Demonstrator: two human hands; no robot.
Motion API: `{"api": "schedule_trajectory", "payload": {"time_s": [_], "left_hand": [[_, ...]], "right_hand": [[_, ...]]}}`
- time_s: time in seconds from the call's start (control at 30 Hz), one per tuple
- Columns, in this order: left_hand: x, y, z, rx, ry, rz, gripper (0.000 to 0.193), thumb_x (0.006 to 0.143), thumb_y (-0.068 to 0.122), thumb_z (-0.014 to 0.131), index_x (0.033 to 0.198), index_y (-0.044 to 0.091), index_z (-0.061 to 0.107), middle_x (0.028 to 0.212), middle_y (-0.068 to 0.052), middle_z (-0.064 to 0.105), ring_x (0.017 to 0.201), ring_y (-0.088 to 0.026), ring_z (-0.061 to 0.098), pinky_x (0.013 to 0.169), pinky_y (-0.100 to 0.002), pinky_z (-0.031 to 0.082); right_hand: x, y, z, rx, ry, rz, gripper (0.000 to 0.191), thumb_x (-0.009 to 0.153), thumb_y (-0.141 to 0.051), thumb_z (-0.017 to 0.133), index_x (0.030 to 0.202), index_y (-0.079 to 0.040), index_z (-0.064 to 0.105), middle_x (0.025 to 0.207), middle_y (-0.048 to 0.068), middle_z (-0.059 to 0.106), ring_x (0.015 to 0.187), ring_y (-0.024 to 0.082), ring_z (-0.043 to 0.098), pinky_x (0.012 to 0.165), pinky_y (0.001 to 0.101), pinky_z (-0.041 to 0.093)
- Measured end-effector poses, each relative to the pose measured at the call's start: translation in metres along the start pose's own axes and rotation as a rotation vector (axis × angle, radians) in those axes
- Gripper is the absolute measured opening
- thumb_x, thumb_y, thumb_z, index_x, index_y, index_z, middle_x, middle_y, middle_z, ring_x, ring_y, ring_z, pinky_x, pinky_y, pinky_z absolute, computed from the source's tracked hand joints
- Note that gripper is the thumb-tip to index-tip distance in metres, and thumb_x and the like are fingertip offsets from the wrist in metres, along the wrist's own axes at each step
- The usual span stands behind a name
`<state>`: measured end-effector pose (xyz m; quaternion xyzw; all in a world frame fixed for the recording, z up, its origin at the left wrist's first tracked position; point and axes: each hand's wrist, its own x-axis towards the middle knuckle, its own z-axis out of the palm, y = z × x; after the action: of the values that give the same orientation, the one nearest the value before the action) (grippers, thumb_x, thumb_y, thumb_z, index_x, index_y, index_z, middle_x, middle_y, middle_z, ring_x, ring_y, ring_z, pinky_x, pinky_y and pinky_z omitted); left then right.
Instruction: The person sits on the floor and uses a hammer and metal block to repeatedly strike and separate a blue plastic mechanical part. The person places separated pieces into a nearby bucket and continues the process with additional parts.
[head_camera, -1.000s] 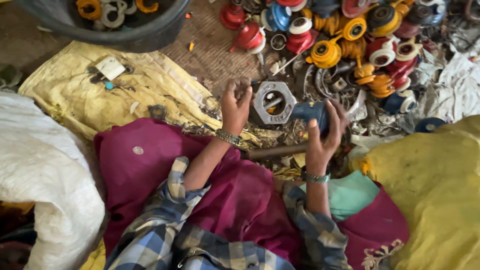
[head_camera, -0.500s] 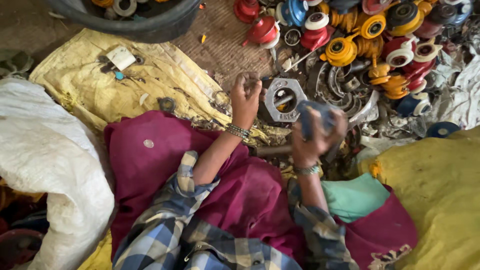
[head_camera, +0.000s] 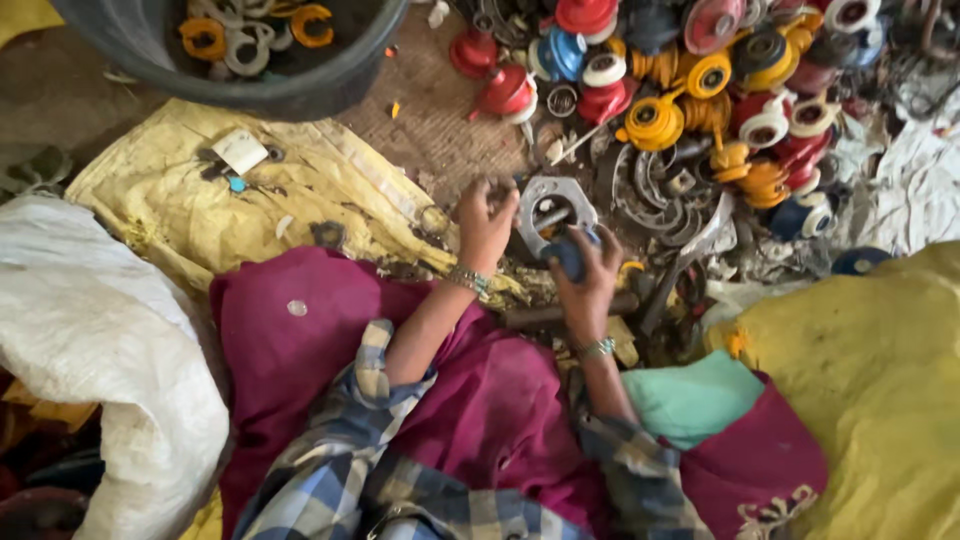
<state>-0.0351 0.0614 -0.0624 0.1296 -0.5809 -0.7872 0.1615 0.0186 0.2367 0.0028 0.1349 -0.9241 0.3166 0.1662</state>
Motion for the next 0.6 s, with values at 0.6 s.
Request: {"api": "schedule_trajectory", "payload": {"time_s": [0.6], "left_hand": [[-0.062, 0.097, 0.024, 0.432, -0.483, 0.709, 0.044, 0.087, 0.041, 0.082, 0.123, 0.018, 0.070, 0.135, -0.007, 0.062, 0.131, -0.031, 0.058, 0.116, -0.045, 0.047]], "right_hand": [[-0.022, 0.069, 0.006, 1.804, 0.087, 0.839, 0.048, 0.102, -0.048, 0.053, 0.132, -0.011, 0.061, 0.127, 0.007, 0.068, 0.117, 0.023, 0.067, 0.100, 0.0391, 0.059]]}}
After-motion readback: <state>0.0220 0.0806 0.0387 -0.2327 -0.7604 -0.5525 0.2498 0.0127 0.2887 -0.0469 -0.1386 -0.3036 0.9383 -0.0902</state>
